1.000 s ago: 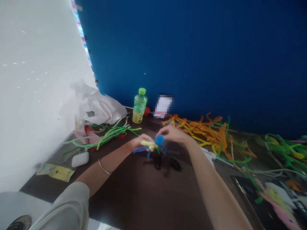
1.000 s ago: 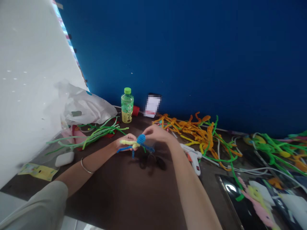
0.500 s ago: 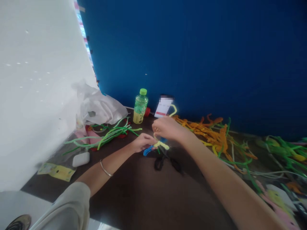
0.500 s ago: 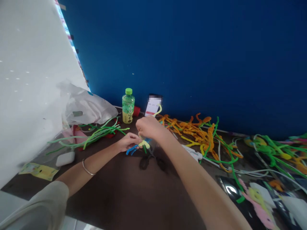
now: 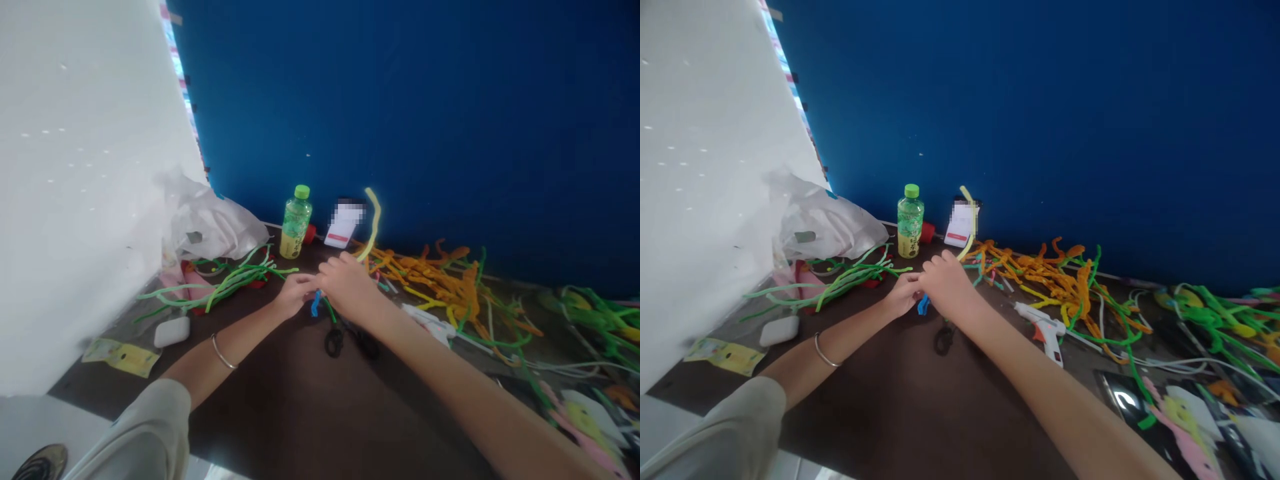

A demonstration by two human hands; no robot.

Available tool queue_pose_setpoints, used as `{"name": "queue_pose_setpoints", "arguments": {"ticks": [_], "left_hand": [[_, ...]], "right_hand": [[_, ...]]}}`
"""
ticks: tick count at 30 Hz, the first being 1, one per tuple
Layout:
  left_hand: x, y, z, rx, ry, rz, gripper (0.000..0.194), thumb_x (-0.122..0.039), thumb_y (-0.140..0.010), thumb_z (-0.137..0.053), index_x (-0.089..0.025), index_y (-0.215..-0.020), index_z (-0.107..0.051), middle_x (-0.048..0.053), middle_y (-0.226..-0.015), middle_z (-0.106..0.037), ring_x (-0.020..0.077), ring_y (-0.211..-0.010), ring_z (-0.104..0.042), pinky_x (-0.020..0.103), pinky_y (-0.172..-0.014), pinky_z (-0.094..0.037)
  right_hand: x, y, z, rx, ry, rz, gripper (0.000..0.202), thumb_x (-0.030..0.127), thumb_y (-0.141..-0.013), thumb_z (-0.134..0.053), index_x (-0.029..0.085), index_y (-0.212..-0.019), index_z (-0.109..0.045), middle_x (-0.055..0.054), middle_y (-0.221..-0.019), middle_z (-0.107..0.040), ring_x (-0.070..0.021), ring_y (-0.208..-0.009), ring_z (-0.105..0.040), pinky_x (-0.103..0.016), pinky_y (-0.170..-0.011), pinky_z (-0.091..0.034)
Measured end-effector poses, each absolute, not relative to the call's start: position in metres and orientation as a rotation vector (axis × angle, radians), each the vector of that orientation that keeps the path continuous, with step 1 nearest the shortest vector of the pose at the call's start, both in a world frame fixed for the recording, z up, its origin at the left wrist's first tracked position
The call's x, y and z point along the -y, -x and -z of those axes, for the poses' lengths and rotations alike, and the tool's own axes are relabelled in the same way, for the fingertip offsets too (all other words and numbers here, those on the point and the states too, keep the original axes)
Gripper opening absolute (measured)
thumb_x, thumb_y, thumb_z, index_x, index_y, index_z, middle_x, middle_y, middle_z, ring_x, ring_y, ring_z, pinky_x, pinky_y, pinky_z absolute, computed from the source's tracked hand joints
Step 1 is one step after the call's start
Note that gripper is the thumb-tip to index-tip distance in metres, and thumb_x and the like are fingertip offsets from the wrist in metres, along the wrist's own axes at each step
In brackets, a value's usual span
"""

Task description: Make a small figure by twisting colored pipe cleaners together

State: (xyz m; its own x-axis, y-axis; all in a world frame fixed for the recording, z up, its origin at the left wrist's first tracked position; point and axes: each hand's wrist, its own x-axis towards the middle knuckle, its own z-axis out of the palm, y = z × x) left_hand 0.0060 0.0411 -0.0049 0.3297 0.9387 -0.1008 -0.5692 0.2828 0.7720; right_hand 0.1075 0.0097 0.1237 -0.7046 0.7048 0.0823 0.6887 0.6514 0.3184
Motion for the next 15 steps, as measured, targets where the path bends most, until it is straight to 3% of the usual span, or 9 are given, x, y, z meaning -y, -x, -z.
{"name": "queue_pose_setpoints", "arguments": {"ticks": [7,11,15], "left_hand": [[-0.042,-0.003,0.0,-0.545,-0.593,-1.165,0.011,-0.016,-0.058,-0.07,-0.01,-0.065,-0.064,-0.002,-0.049,-0.052,0.0033,-0.044,-0.046,0.015,-0.045,-0.038],[-0.042,-0.004,-0.005,-0.536,-0.503,-1.135,0.007,-0.014,-0.064,-0.067,-0.009,-0.066,-0.063,0.0,-0.056,-0.058,0.0057,-0.053,-0.055,0.017,-0.06,-0.046],[-0.042,-0.003,-0.006,-0.508,-0.435,-1.102,0.002,-0.011,-0.068,-0.062,-0.009,-0.068,-0.061,0.001,-0.061,-0.061,0.0076,-0.06,-0.06,0.017,-0.068,-0.048]], "right_hand": [[0.004,-0.126,-0.101,-3.015,-1.155,-0.751,0.034,0.004,-0.083,-0.034,0.018,-0.069,-0.062,-0.005,-0.065,-0.057,-0.017,-0.069,-0.047,-0.031,-0.066,-0.028],[0.008,-0.141,-0.087,-3.085,-1.05,-1.002,0.029,0.009,-0.087,-0.038,0.017,-0.072,-0.061,-0.002,-0.061,-0.055,-0.0139,-0.061,-0.045,-0.03,-0.062,-0.026],[0.005,-0.147,-0.072,-3.138,-1.351,-0.996,0.022,0.016,-0.085,-0.044,0.016,-0.072,-0.062,-0.003,-0.063,-0.059,-0.0145,-0.062,-0.048,-0.029,-0.061,-0.03]]}}
